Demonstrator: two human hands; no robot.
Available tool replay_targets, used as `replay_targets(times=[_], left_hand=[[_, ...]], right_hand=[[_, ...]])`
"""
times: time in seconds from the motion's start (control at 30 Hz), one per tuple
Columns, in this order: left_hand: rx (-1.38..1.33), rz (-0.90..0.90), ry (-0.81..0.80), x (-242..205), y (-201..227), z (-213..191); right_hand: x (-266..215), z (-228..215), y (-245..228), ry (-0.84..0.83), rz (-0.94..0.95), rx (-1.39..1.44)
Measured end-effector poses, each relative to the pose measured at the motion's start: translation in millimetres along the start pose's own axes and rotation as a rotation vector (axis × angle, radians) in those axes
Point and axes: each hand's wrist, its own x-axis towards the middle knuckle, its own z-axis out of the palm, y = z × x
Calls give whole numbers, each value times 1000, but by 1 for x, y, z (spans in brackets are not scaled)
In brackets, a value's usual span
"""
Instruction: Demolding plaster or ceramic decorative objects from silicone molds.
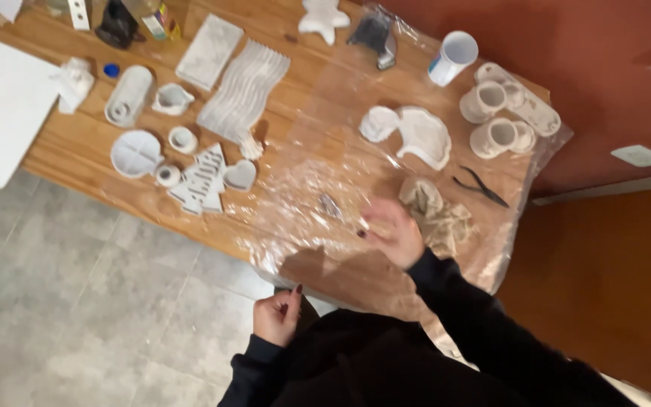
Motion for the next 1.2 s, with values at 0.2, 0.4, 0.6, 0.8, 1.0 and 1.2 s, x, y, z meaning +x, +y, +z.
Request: replay_targets(times=[0.2, 0.4, 0.6, 0.8, 1.0, 1.2], left_hand=[[-34, 112, -186, 63, -62, -53], [19, -230, -89, 103, -141, -87], [65, -312, 28, 135, -196, -109], [29, -395, -7, 144, -197, -123], [-3, -426, -49, 152, -188, -125], [-49, -399, -114, 148, -179, -118]], right_hand=[[260, 39, 8, 230, -654, -593], [503, 6, 108, 464, -85, -739], [554, -29, 85, 231, 336, -1293], [574, -41, 116, 133, 159, -1442], [556, -35, 94, 183, 120, -1228], [542, -36, 51, 326, 114, -823]])
